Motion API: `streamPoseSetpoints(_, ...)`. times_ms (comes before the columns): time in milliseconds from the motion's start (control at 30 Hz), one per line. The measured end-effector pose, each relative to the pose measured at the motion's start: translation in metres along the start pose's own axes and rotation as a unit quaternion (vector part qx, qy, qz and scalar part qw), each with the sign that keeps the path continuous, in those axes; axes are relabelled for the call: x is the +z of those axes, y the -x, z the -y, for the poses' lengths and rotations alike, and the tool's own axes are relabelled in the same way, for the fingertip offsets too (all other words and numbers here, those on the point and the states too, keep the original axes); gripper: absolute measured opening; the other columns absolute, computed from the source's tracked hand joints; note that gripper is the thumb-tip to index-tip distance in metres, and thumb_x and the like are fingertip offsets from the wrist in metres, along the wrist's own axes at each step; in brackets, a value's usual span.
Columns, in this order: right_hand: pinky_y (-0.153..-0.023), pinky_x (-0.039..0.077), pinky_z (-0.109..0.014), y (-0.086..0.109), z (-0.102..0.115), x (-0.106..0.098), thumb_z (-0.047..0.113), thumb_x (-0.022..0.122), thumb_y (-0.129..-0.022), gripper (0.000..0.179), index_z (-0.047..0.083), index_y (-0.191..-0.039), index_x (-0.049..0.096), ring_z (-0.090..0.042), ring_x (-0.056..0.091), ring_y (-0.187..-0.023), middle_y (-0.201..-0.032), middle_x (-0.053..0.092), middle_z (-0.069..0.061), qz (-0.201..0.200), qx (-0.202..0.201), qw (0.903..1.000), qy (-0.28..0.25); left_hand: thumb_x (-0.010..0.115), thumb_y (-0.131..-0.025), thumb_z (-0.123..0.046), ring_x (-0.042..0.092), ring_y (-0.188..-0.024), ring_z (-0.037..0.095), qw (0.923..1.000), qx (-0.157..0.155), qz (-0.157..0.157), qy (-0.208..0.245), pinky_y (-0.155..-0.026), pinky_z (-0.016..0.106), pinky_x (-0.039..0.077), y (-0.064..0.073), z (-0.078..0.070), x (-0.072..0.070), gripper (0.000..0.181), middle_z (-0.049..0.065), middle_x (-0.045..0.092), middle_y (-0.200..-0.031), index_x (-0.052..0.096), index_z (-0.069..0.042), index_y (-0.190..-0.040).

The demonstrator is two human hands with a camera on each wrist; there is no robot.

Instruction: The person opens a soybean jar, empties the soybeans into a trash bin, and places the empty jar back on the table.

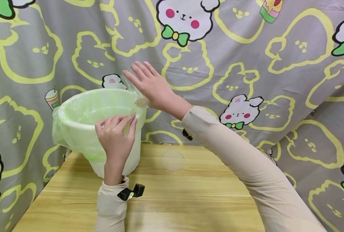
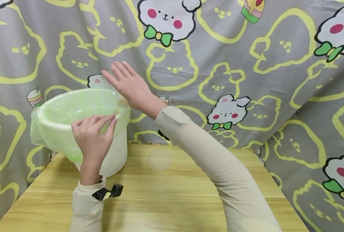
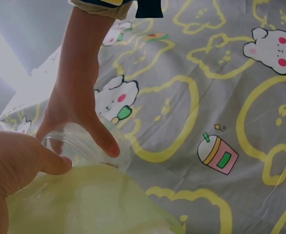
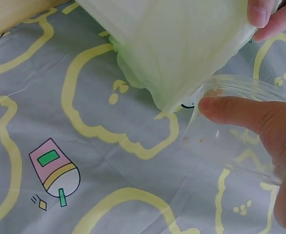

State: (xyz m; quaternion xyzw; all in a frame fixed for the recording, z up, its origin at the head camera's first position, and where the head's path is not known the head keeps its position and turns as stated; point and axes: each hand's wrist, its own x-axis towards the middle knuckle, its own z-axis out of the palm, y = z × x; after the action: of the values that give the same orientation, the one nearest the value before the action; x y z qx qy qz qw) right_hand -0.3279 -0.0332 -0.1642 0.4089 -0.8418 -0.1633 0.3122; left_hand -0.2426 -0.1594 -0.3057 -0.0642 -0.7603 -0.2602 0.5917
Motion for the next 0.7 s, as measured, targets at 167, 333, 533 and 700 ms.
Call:
streamPoseSetpoints(167,-0.130,0.005,-0.041,0.0002,0.0007,-0.0002,0.013,0.078,-0.079,0.100,0.014,-0.162,0.024,-0.031,0.017,-0.159,-0.167,0.027,-0.015,0.011,-0.002,0.9999,0.009,0.077,-0.090,-0.017,0.068,-0.082,0.033,1.0000,0.001,-0.001,-0.001,-0.091,0.054,0.037,0.0009,-0.0002,0.0006,0.011,0.011,0.078,-0.088,0.083,-0.010,-0.097)
streamPoseSetpoints(333,-0.130,0.004,-0.041,0.0014,0.0017,-0.0013,0.009,0.074,-0.080,0.097,0.015,-0.163,0.023,-0.030,0.016,-0.159,-0.168,0.026,-0.014,0.012,-0.005,0.9998,0.012,0.077,-0.090,-0.016,0.068,-0.081,0.034,1.0000,0.001,-0.003,0.002,-0.091,0.054,0.036,0.0000,-0.0004,0.0007,0.011,0.011,0.078,-0.088,0.083,-0.009,-0.096)
streamPoseSetpoints(533,-0.130,0.004,-0.041,0.0014,0.0020,-0.0027,0.009,0.074,-0.082,0.095,0.015,-0.163,0.023,-0.030,0.017,-0.159,-0.168,0.026,-0.014,0.008,-0.008,0.9999,0.013,0.077,-0.090,-0.016,0.067,-0.080,0.034,1.0000,0.001,-0.001,0.001,-0.091,0.054,0.036,-0.0013,-0.0007,0.0000,0.010,0.011,0.078,-0.088,0.083,-0.009,-0.096)
streamPoseSetpoints(700,-0.130,0.004,-0.042,0.0008,0.0014,-0.0039,0.009,0.073,-0.082,0.095,0.015,-0.163,0.023,-0.030,0.016,-0.159,-0.168,0.026,-0.014,0.009,-0.009,0.9999,0.011,0.077,-0.091,-0.016,0.067,-0.081,0.033,1.0000,0.000,0.000,0.001,-0.091,0.054,0.036,-0.0003,-0.0005,-0.0001,0.011,0.010,0.078,-0.088,0.083,-0.010,-0.096)
